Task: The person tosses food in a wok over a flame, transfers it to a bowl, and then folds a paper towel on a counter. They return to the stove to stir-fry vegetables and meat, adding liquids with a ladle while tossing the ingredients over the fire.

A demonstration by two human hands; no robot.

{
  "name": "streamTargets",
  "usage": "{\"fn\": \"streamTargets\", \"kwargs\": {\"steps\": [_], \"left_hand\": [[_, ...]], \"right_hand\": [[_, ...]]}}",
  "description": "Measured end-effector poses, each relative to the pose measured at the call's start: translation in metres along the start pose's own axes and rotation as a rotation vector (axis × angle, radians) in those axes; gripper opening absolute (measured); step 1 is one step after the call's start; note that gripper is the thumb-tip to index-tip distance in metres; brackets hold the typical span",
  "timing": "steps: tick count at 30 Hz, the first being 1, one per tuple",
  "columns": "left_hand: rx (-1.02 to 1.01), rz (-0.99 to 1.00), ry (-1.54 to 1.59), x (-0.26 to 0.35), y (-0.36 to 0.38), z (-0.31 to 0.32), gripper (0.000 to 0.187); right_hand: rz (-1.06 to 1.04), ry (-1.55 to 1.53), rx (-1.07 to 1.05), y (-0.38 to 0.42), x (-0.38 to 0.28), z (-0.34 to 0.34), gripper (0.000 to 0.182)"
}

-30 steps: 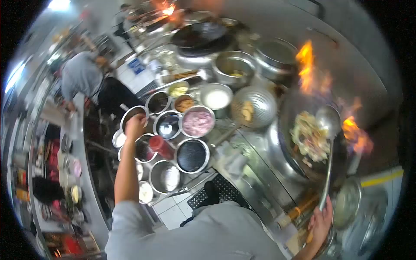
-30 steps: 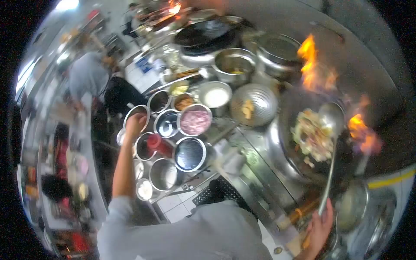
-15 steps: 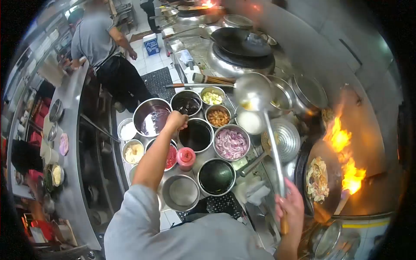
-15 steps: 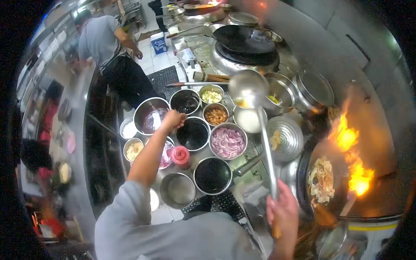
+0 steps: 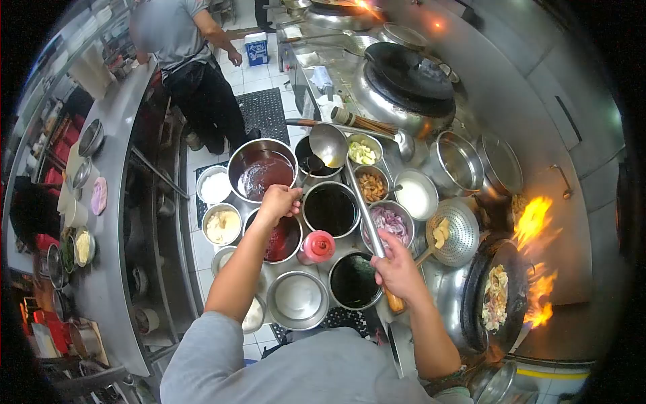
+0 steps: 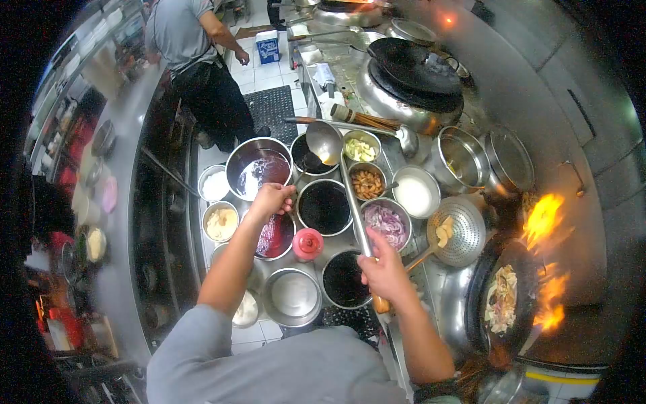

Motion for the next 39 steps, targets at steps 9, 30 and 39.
{"fn": "streamTargets", "kwargs": {"steps": [9, 30, 39], "left_hand": [[0.062, 0.103, -0.029, 0.008, 0.002, -0.001, 0.036], [-0.039, 0.758, -0.434, 0.12, 0.231, 0.163, 0.028], [-0.701, 1.433, -0.657, 0.067, 0.394, 0.464, 0.037]], "right_hand": [[0.104, -1.056, -0.208, 0.034, 0.025, 0.008, 0.057], [0.35, 0.411, 1.107, 0.438, 0.16, -0.214, 0.063], [0.166, 0.294, 1.084, 0.517, 0.192, -0.245, 0.064]]}}
Point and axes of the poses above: each hand's wrist, its own y-axis away from the middle knuckle, its own z-axis out of the palm, x = y × z, the point moved 5 cm from there along -y, towards the middle knuckle, and after that the axes turned 2 degrees about -x, right-handed, at the moved point
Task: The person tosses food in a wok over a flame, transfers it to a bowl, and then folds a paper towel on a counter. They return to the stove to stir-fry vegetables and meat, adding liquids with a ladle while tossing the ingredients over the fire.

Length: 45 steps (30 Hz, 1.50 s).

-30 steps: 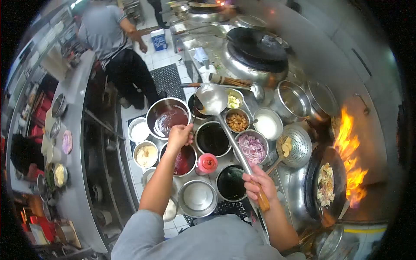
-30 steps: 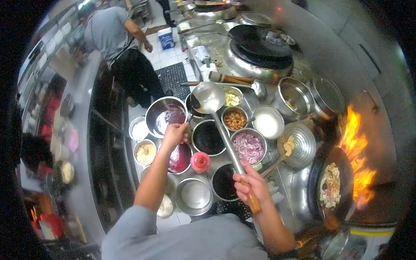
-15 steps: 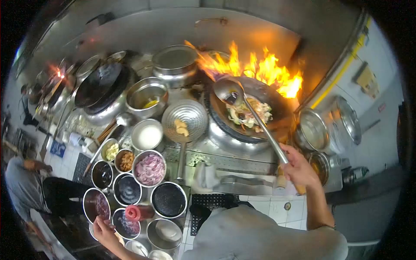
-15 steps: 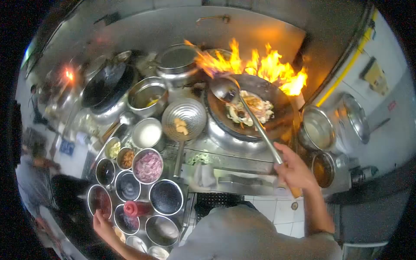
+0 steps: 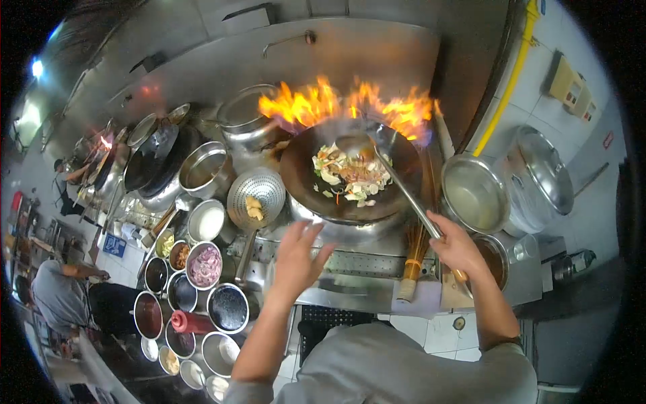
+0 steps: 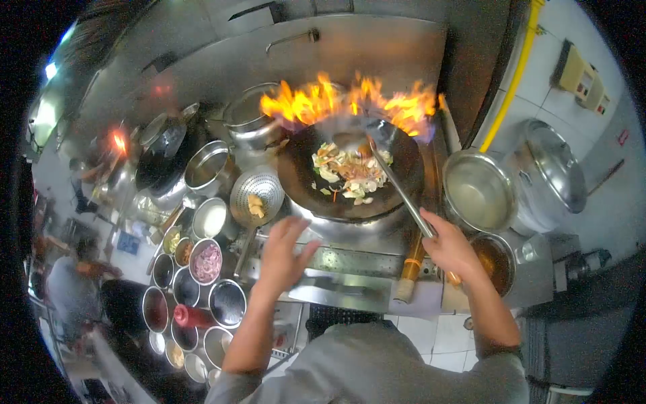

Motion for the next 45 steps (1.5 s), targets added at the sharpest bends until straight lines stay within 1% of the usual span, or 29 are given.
{"fn": "streamTargets", "kwargs": {"steps": [1, 3, 4, 8, 9, 10, 12, 13, 15, 16, 17, 18, 19, 20, 22, 24, 25, 26, 27, 28, 30, 31, 32, 34, 36, 38, 41, 44, 45], "left_hand": [[0.044, 0.112, -0.077, 0.008, -0.014, 0.026, 0.038], [-0.067, 0.029, -0.088, -0.006, -0.022, 0.079, 0.032], [-0.123, -0.001, -0.095, -0.005, -0.028, 0.088, 0.029], [-0.057, 0.032, -0.083, 0.022, -0.026, 0.081, 0.027], [-0.045, 0.028, -0.102, 0.017, -0.028, 0.088, 0.027], [-0.02, 0.037, -0.125, 0.011, -0.028, 0.093, 0.027], [-0.078, 0.058, -0.131, 0.0, -0.032, 0.098, 0.029], [-0.1, 0.03, -0.117, 0.001, -0.03, 0.098, 0.03], [-0.103, -0.061, -0.035, 0.005, -0.024, 0.092, 0.035], [-0.044, -0.085, -0.01, 0.012, -0.022, 0.083, 0.041], [0.067, -0.044, -0.047, 0.017, -0.014, 0.073, 0.05], [0.057, -0.073, -0.003, 0.022, -0.002, 0.054, 0.056], [0.024, -0.145, 0.015, 0.023, 0.009, 0.037, 0.055], [0.117, -0.141, -0.058, 0.018, 0.032, 0.024, 0.053], [0.186, -0.263, -0.103, 0.01, 0.085, -0.025, 0.049], [0.303, -0.427, -0.233, -0.007, 0.161, -0.071, 0.044], [0.382, -0.566, -0.238, -0.024, 0.207, -0.1, 0.037], [0.467, -0.697, -0.355, -0.017, 0.247, -0.133, 0.031], [0.464, -0.755, -0.595, -0.042, 0.314, -0.149, 0.03], [0.52, -0.975, -0.557, -0.044, 0.358, -0.175, 0.028], [0.451, -1.174, -0.788, -0.046, 0.441, -0.213, 0.029], [0.361, -1.314, -0.785, -0.053, 0.475, -0.221, 0.032], [0.228, -1.41, -0.677, -0.068, 0.508, -0.224, 0.041], [0.203, -1.704, -0.384, -0.087, 0.54, -0.22, 0.048], [0.23, -1.62, -0.471, -0.102, 0.552, -0.22, 0.035], [0.43, -1.607, -0.57, -0.114, 0.561, -0.232, 0.024], [0.679, -1.461, -0.628, -0.126, 0.567, -0.265, 0.018], [0.893, -1.235, -0.278, -0.152, 0.572, -0.269, 0.014], [0.863, -1.198, -0.365, -0.146, 0.566, -0.274, 0.013]], "right_hand": [[0.001, 0.037, -0.022, -0.008, 0.004, 0.0, 0.063], [0.147, -0.003, -0.16, -0.018, -0.007, -0.011, 0.064], [0.22, -0.028, -0.219, -0.019, -0.007, -0.016, 0.064], [-0.358, 0.267, 0.188, -0.017, 0.035, -0.022, 0.067], [-0.122, 0.199, 0.058, -0.014, 0.018, -0.027, 0.066], [-0.033, 0.053, -0.05, -0.015, 0.026, -0.022, 0.065], [0.117, -0.24, -0.216, -0.031, 0.035, -0.02, 0.063], [0.086, -0.293, -0.223, -0.032, 0.048, -0.017, 0.063], [0.014, -0.237, -0.056, -0.028, 0.063, -0.019, 0.062], [0.024, -0.313, -0.043, -0.028, 0.067, -0.013, 0.062], [0.035, -0.389, -0.029, -0.025, 0.072, -0.008, 0.062], [0.111, -0.56, -0.062, -0.023, 0.066, -0.005, 0.063], [0.169, -0.734, -0.024, -0.015, 0.056, -0.003, 0.064], [0.171, -0.729, 0.014, -0.015, 0.052, -0.004, 0.062], [0.104, -0.729, 0.069, -0.007, 0.043, 0.006, 0.061], [0.04, -0.798, -0.065, -0.001, 0.045, 0.012, 0.062], [0.01, -0.836, -0.096, 0.005, 0.04, 0.018, 0.062], [-0.021, -0.84, -0.146, 0.007, 0.031, 0.027, 0.063], [-0.054, -0.846, -0.191, 0.009, 0.021, 0.037, 0.064], [-0.088, -0.851, -0.234, 0.013, 0.01, 0.048, 0.065], [-0.135, -0.909, -0.382, 0.018, -0.023, 0.078, 0.066], [-0.16, -0.938, -0.453, 0.021, -0.043, 0.095, 0.067], [-0.148, -0.956, -0.495, 0.028, -0.064, 0.113, 0.068], [-0.131, -0.988, -0.587, 0.044, -0.113, 0.154, 0.07], [-0.104, -0.96, -0.652, 0.064, -0.157, 0.187, 0.073], [-0.096, -0.902, -0.723, 0.08, -0.184, 0.217, 0.074], [-0.114, -0.878, -0.795, 0.105, -0.214, 0.26, 0.076], [-0.094, -0.842, -0.842, 0.132, -0.242, 0.292, 0.078], [-0.085, -0.825, -0.859, 0.14, -0.252, 0.299, 0.078]]}}
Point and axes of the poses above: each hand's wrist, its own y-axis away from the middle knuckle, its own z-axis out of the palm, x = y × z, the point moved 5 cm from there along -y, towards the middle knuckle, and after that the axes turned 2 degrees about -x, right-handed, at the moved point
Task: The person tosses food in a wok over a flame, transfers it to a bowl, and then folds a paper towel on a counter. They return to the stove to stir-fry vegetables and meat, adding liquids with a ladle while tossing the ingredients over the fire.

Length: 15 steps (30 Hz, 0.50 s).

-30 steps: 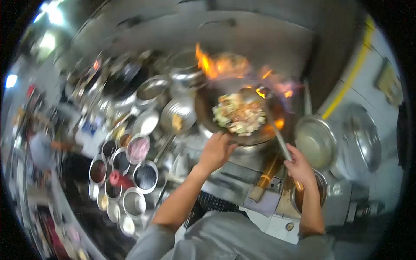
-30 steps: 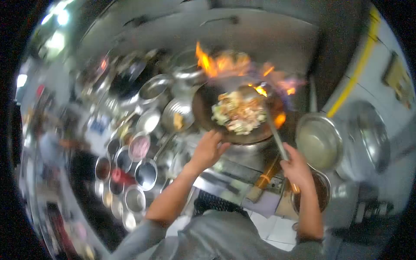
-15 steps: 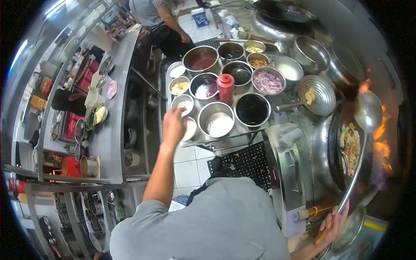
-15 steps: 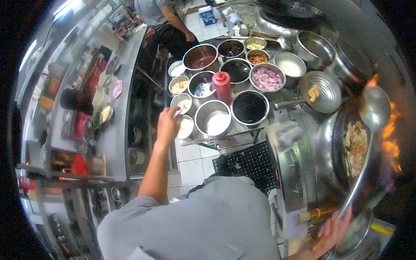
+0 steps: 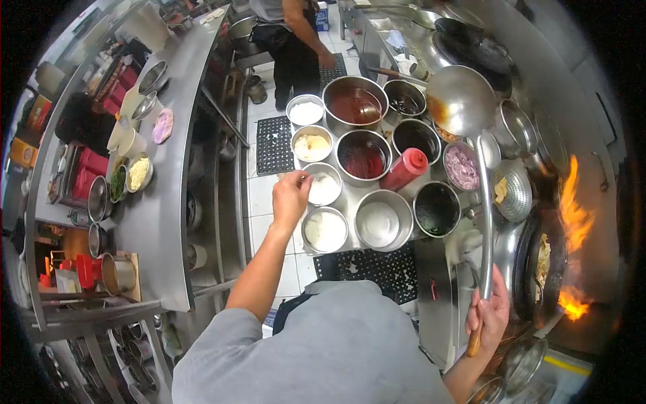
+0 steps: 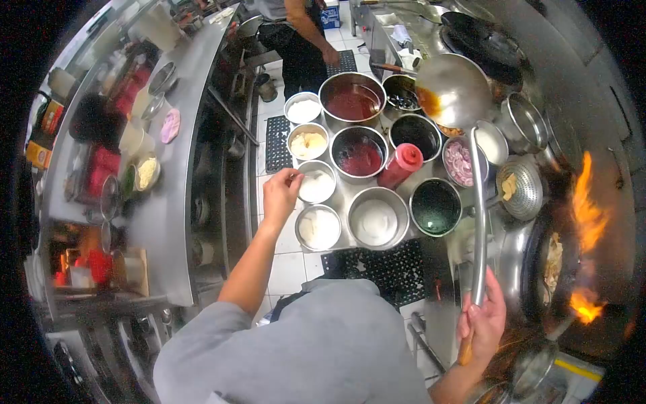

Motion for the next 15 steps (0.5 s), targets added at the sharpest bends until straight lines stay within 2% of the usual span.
{"fn": "streamTargets", "kwargs": {"steps": [3, 5, 7, 10, 15], "left_hand": [[0.118, 0.151, -0.004, 0.032, -0.01, -0.033, 0.008], [0.223, 0.13, 0.059, 0.036, -0.026, -0.049, 0.008], [0.236, 0.047, 0.061, 0.022, -0.052, -0.047, 0.01], [0.226, 0.088, -0.001, -0.036, -0.09, -0.001, 0.013], [0.194, 0.029, -0.064, -0.061, -0.108, 0.029, 0.017]], "right_hand": [[0.036, 0.036, 0.039, -0.006, 0.001, 0.033, 0.077], [0.068, 0.038, 0.067, -0.008, -0.002, 0.054, 0.078], [0.093, 0.046, 0.057, -0.012, 0.003, 0.064, 0.079], [0.126, 0.058, 0.064, -0.016, 0.009, 0.076, 0.08], [0.142, 0.101, 0.034, -0.018, 0.019, 0.083, 0.075]]}}
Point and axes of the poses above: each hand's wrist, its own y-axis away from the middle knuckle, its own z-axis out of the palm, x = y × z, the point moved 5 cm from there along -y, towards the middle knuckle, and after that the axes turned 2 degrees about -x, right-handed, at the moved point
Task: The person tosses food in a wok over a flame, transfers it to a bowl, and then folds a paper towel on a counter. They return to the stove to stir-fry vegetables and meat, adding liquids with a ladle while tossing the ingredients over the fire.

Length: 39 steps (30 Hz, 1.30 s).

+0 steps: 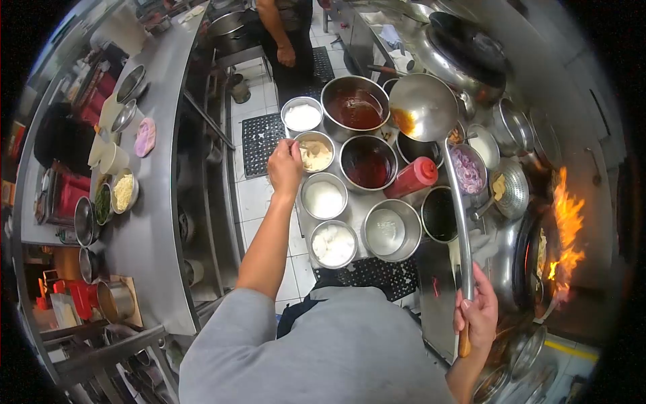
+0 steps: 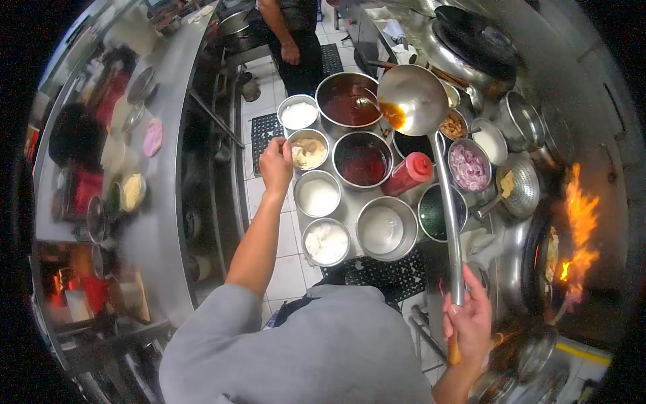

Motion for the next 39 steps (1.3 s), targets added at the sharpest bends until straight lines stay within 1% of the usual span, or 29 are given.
{"fn": "streamTargets", "kwargs": {"steps": [2, 8, 11, 14, 15, 18, 19, 22, 28, 31, 34, 39], "left_hand": [[-0.003, -0.007, -0.016, -0.005, -0.002, 0.006, 0.017], [-0.025, -0.122, 0.084, -0.019, -0.006, 0.008, 0.017], [0.036, -0.115, 0.084, -0.028, -0.008, 0.007, 0.018], [0.052, -0.166, 0.111, -0.034, -0.011, 0.001, 0.02], [0.069, -0.152, 0.109, -0.038, -0.011, 0.0, 0.02], [0.038, -0.207, 0.129, -0.054, -0.015, -0.002, 0.021], [0.023, -0.299, 0.252, -0.06, -0.015, -0.001, 0.02], [0.034, -0.269, 0.217, -0.05, -0.017, -0.013, 0.02], [0.021, -0.118, 0.11, -0.033, -0.01, 0.005, 0.018], [0.025, -0.137, 0.128, -0.035, -0.01, 0.006, 0.019], [0.022, -0.209, 0.191, -0.041, -0.011, 0.003, 0.02], [0.021, -0.214, 0.141, -0.05, -0.011, 0.003, 0.022]], "right_hand": [[0.006, 0.015, 0.008, 0.0, 0.001, 0.004, 0.075], [0.023, -0.034, 0.037, 0.001, 0.001, 0.016, 0.074], [0.042, -0.038, 0.025, 0.001, 0.003, 0.018, 0.073], [0.054, -0.038, 0.013, -0.001, 0.005, 0.02, 0.073], [0.057, -0.038, 0.009, -0.001, 0.005, 0.021, 0.073], [0.099, -0.028, 0.023, -0.002, 0.002, 0.026, 0.073], [0.114, -0.01, 0.019, -0.002, 0.002, 0.028, 0.073], [0.156, 0.022, -0.006, -0.004, 0.003, 0.031, 0.073], [0.202, 0.063, -0.083, -0.013, 0.011, 0.041, 0.072], [0.211, 0.08, -0.081, -0.013, 0.013, 0.042, 0.071], [0.204, 0.07, -0.081, -0.013, 0.013, 0.042, 0.071], [0.197, 0.07, -0.081, -0.014, 0.01, 0.046, 0.07]]}}
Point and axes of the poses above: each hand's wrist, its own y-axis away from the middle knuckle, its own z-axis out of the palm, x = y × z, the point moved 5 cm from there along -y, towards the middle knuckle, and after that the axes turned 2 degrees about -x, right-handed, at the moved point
